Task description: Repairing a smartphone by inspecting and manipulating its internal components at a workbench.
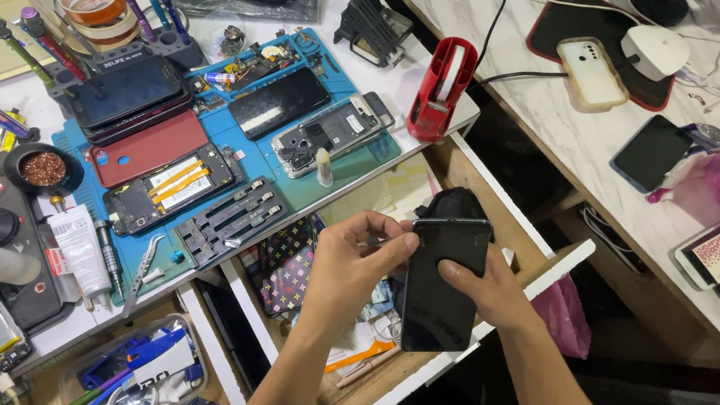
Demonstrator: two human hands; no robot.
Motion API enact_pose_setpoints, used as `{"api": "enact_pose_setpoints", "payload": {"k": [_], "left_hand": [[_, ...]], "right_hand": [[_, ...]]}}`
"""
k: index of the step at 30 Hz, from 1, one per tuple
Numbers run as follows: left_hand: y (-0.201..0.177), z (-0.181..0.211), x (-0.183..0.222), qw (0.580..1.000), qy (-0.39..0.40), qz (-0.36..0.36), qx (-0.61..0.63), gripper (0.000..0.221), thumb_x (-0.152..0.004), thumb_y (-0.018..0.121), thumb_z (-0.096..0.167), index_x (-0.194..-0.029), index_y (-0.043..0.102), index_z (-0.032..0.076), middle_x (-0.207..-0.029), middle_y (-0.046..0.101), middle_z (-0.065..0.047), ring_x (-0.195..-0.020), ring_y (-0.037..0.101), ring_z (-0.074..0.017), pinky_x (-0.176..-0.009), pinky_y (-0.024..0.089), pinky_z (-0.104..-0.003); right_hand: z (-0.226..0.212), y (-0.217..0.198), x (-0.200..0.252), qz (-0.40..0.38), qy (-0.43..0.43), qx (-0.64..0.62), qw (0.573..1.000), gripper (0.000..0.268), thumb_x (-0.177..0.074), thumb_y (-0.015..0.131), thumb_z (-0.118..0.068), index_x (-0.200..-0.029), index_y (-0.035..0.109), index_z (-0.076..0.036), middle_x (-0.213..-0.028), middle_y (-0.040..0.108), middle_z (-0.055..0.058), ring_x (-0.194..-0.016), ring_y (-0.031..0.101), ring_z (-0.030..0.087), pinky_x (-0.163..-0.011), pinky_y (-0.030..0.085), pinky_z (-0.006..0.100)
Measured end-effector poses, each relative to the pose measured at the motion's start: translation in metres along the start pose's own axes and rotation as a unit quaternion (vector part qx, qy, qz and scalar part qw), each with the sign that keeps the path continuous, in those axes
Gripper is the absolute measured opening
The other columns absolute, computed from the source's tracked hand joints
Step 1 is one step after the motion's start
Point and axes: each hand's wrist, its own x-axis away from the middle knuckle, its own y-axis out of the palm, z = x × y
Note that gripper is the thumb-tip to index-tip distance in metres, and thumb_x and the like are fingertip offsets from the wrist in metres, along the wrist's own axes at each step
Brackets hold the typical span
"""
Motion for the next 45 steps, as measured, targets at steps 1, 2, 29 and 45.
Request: {"api": "enact_pose_setpoints", "payload": {"k": [1,2,29,45], "left_hand": [[0.000,0.003,0.002,1.000,-0.013,-0.019,0.020,0.026,-0.080,0.085,0.012,-0.089,0.069,-0.008,-0.082,0.072,-0.021,-0.070,0.076,-0.0260,-0.065,0.066,-0.037],[-0.002,0.007,0.004,1.000,-0.014,-0.019,0.019,0.026,-0.080,0.085,0.012,-0.089,0.069,-0.008,-0.082,0.072,-0.021,-0.070,0.076,-0.0260,-0.065,0.066,-0.037],[-0.006,-0.051,0.003,0.972,-0.108,-0.093,0.189,0.014,-0.087,0.080,0.010,-0.091,0.073,-0.002,-0.066,0.062,-0.008,-0.055,0.065,-0.0152,-0.049,0.059,-0.026],[-0.003,-0.053,0.028,0.875,-0.130,-0.299,0.359,0.079,-0.077,0.088,0.018,-0.144,0.046,0.014,-0.160,0.037,-0.022,-0.143,0.043,-0.0386,-0.115,0.042,-0.050]], "right_hand": [[-0.015,0.010,-0.001,-0.001,-0.003,-0.021,1.000,0.032,-0.088,0.071,-0.008,-0.117,0.072,0.004,-0.096,0.079,0.018,-0.087,0.071,0.020,-0.077,0.059,0.043],[0.003,-0.005,0.002,-0.001,-0.003,-0.022,1.000,0.032,-0.088,0.071,-0.008,-0.117,0.072,0.004,-0.096,0.079,0.018,-0.087,0.071,0.020,-0.077,0.059,0.043],[0.047,-0.028,0.029,-0.016,0.051,-0.141,0.989,0.049,-0.087,0.072,-0.013,-0.129,0.058,0.010,-0.094,0.072,0.020,-0.083,0.071,0.023,-0.075,0.060,0.044],[0.043,0.001,0.039,-0.192,0.260,-0.220,0.920,0.080,-0.084,0.080,-0.036,-0.143,0.043,0.005,-0.104,0.064,0.010,-0.088,0.063,0.017,-0.069,0.049,0.027]]}}
